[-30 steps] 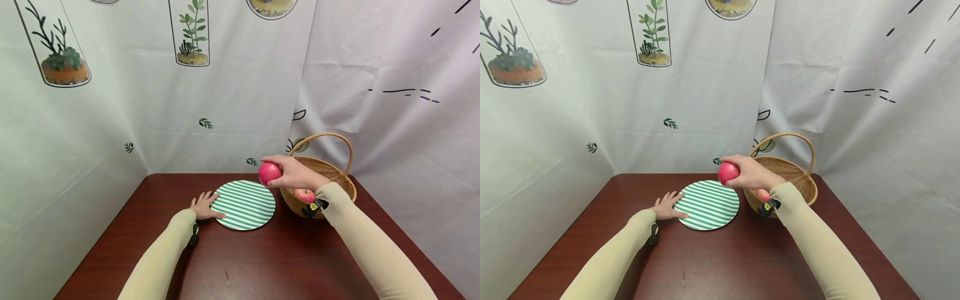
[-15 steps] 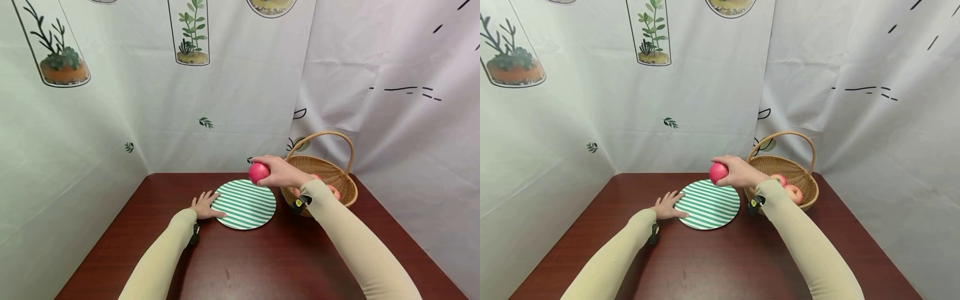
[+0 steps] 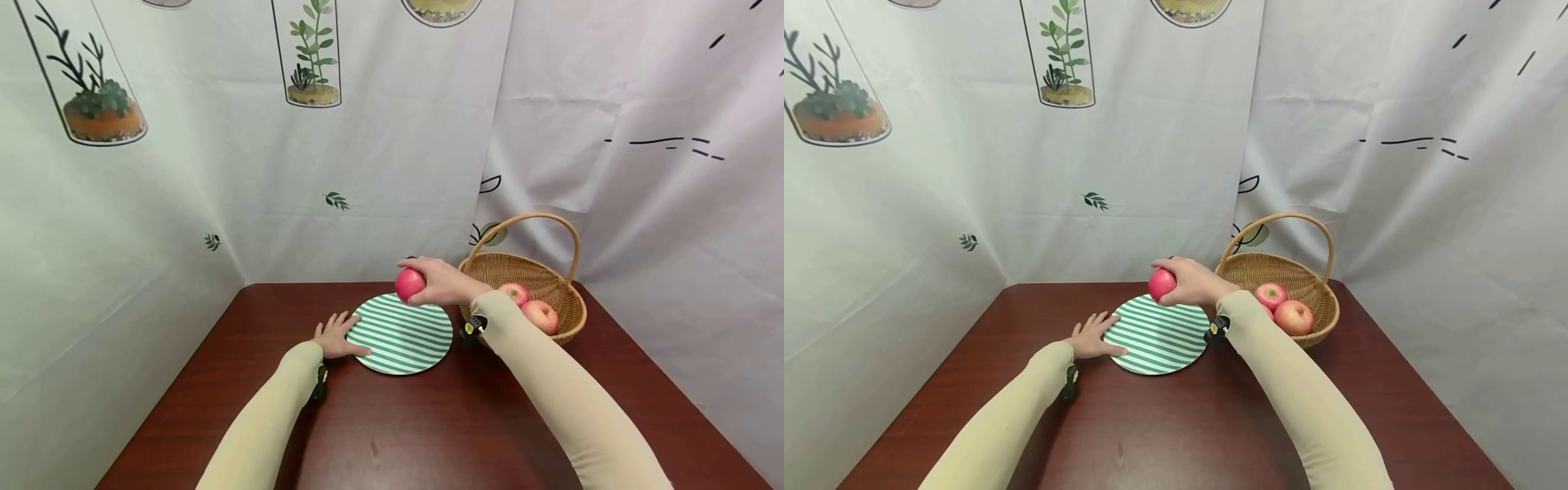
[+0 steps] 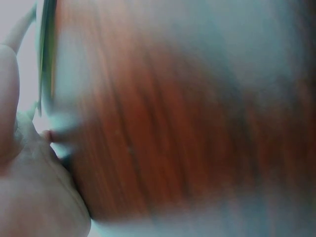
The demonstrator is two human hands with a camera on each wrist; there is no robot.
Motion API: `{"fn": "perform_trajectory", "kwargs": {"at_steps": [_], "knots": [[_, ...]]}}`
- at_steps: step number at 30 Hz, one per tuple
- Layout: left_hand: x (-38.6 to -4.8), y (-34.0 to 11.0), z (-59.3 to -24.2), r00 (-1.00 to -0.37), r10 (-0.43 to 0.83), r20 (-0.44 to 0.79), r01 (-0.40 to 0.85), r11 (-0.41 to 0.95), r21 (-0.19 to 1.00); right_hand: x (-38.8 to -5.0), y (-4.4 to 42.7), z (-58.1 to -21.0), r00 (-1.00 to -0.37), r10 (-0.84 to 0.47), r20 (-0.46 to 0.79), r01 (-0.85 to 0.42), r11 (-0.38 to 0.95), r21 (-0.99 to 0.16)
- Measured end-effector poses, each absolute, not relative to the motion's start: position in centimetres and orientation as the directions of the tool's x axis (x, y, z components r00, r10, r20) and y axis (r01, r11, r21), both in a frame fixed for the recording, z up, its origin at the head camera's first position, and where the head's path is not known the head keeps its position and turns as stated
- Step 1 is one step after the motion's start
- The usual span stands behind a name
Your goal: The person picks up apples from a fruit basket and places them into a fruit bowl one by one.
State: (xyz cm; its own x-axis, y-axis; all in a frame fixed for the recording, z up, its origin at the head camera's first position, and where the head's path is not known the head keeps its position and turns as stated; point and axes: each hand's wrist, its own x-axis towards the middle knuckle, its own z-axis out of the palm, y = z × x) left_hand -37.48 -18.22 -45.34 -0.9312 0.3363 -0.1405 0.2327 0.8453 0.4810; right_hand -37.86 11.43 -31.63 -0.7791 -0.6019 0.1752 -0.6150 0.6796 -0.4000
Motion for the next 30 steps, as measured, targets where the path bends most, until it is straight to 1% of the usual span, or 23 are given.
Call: {"fn": "perform_trajectory", "kwargs": {"at_steps": [5,12,18,24,30], "knots": [[-37.5,-18.2,-45.2,-0.93,0.336,-0.148,0.233,0.851,0.47,-38.3,11.0,-32.2,-0.782,-0.599,0.172,-0.61,0.682,-0.403],[-37.6,-18.3,-45.4,-0.931,0.336,-0.143,0.235,0.851,0.47,-39.1,10.2,-33.4,-0.803,-0.573,0.165,-0.587,0.711,-0.388],[-37.5,-18.1,-45.3,-0.931,0.333,-0.148,0.229,0.851,0.472,-39.6,9.2,-34.4,-0.822,-0.553,0.134,-0.553,0.721,-0.418],[-37.9,-18.2,-45.6,-0.934,0.328,-0.146,0.229,0.857,0.462,-40.4,8.4,-35.2,-0.831,-0.538,0.142,-0.54,0.719,-0.438],[-37.5,-18.0,-45.1,-0.936,0.317,-0.151,0.218,0.861,0.459,-41.2,7.9,-36.3,-0.842,-0.522,0.135,-0.517,0.713,-0.474]]}}
